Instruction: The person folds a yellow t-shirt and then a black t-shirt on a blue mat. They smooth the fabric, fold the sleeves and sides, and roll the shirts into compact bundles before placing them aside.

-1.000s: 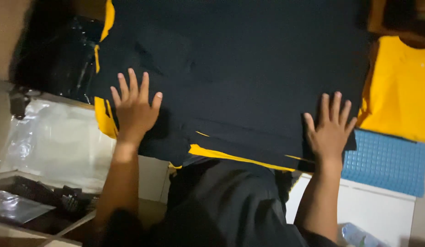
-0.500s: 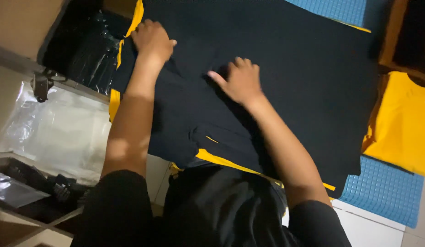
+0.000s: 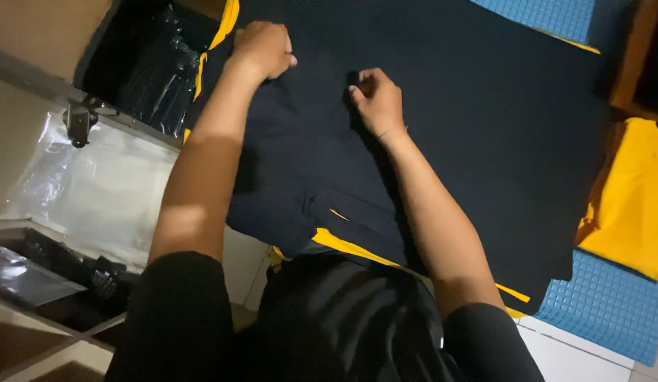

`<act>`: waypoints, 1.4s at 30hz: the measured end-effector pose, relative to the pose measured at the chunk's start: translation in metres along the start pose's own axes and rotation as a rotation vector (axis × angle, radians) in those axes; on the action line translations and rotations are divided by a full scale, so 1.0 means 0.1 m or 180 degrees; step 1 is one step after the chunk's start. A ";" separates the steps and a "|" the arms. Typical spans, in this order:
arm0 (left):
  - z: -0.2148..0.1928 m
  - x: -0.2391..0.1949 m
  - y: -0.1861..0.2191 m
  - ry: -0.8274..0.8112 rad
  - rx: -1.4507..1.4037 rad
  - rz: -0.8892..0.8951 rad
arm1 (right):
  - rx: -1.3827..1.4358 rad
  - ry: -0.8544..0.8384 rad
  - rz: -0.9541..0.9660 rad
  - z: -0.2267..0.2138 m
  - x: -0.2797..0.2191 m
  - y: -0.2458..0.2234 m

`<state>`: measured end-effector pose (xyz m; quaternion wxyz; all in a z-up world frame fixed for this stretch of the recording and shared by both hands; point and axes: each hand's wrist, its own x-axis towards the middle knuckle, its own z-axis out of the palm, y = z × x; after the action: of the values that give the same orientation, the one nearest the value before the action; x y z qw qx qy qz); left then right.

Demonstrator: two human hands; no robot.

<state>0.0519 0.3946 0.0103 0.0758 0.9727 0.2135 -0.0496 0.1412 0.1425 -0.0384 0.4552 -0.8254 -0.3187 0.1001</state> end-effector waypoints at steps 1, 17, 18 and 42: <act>0.02 0.01 0.01 0.0011 0.0004 -0.0002 | 0.0002 0.0005 -0.0011 0.02 0.01 0.01; 0.26 0.15 -0.24 0.0743 -0.1749 0.0645 | 0.0254 0.0123 -0.0671 -0.12 -0.12 -0.07; 0.23 0.12 -0.30 0.0752 -0.2454 0.0934 | 0.0415 0.0118 -0.0945 -0.16 -0.14 -0.07; 0.05 -1.48 0.48 -0.0714 0.0069 0.0463 | -0.2567 -0.1264 -0.0882 -0.95 -1.27 -0.26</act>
<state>-0.0619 0.2905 0.0306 0.0921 0.9747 0.1321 -0.1548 0.0752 0.0086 0.0206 0.0374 -0.8509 -0.5203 0.0625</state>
